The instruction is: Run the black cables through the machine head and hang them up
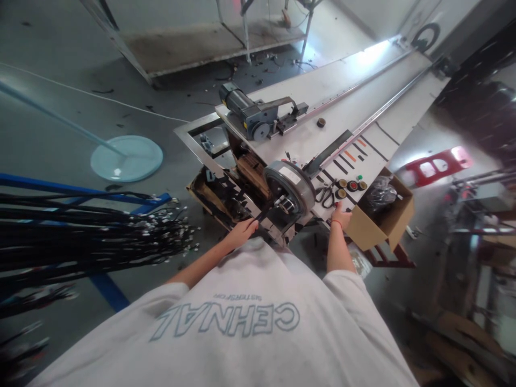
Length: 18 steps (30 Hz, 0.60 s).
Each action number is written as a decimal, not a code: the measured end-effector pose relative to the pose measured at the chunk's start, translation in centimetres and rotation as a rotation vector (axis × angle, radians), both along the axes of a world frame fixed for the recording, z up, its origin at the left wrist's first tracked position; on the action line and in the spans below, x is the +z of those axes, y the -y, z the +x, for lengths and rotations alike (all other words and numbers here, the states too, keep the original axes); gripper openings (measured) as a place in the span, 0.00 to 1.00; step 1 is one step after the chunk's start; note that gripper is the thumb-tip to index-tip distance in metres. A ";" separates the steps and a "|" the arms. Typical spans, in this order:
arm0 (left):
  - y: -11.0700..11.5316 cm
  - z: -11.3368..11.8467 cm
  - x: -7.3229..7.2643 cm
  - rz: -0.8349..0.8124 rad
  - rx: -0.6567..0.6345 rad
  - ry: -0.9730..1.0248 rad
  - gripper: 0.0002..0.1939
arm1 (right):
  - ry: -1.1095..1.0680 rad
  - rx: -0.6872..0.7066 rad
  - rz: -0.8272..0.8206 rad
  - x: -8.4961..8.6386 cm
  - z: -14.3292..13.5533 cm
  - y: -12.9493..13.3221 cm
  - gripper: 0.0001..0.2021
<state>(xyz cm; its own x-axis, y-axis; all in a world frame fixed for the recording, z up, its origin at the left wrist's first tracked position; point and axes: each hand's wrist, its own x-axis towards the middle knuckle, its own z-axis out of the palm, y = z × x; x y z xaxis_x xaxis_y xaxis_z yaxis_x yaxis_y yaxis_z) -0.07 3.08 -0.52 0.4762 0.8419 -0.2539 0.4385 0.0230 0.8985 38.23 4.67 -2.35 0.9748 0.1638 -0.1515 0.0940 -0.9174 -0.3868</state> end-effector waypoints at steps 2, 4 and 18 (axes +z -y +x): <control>0.0 0.0 -0.2 -0.005 0.000 0.005 0.20 | 0.001 0.001 -0.010 -0.1 0.0 0.0 0.34; 0.0 0.0 -0.6 -0.013 0.000 0.014 0.20 | 0.003 0.006 -0.005 -0.2 0.0 0.0 0.35; 0.9 -0.1 -3.2 -0.152 0.017 0.057 0.22 | -0.007 0.000 0.007 -0.4 -0.1 0.2 0.35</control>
